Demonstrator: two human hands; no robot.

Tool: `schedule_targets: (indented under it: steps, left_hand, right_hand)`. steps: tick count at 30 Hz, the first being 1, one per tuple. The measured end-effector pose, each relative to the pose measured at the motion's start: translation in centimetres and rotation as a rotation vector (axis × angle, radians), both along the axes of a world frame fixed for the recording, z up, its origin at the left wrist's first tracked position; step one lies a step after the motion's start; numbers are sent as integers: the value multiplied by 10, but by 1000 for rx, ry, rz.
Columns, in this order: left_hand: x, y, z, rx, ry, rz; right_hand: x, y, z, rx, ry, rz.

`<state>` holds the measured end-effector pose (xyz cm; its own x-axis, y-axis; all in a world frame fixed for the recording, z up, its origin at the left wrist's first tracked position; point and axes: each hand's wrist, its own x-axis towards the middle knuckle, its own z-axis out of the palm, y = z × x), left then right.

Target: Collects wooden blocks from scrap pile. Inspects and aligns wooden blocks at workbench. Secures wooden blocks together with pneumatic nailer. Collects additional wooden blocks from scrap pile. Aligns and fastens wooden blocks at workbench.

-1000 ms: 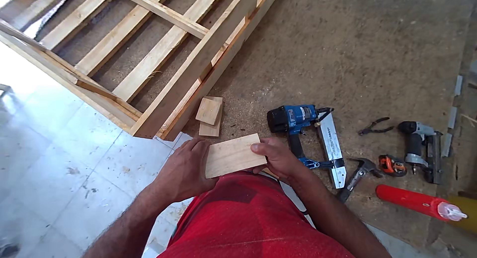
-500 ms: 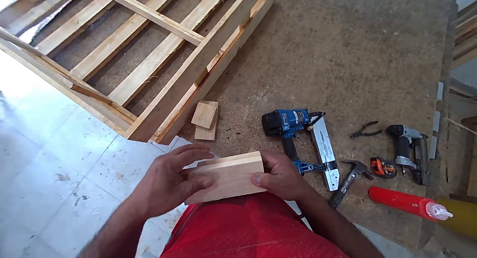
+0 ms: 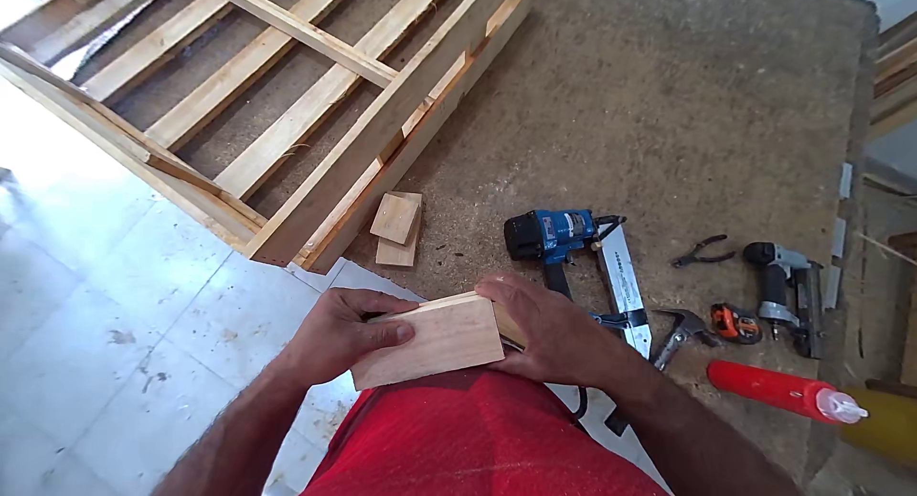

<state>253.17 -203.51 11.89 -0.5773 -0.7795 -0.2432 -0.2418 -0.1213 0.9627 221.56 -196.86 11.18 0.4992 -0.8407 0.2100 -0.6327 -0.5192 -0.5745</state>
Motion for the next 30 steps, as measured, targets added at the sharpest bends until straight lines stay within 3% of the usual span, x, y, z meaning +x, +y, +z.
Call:
schedule_targets:
  steps: [5,18,26,30]
  left_hand:
    - [-1,3,2,3,-47,-6]
    - [-3,19,-8,51,-131,21]
    - [-9,9,-18,180,-27,69]
    - [-10,7,-23,277,25,132]
  right_hand:
    - [3,-6,1,-32,96,40]
    - [-6,-4,-13,47,-4,92]
    - [-9,-23,-7,320,-22,92]
    - [-9,-24,-16,386,-187,46]
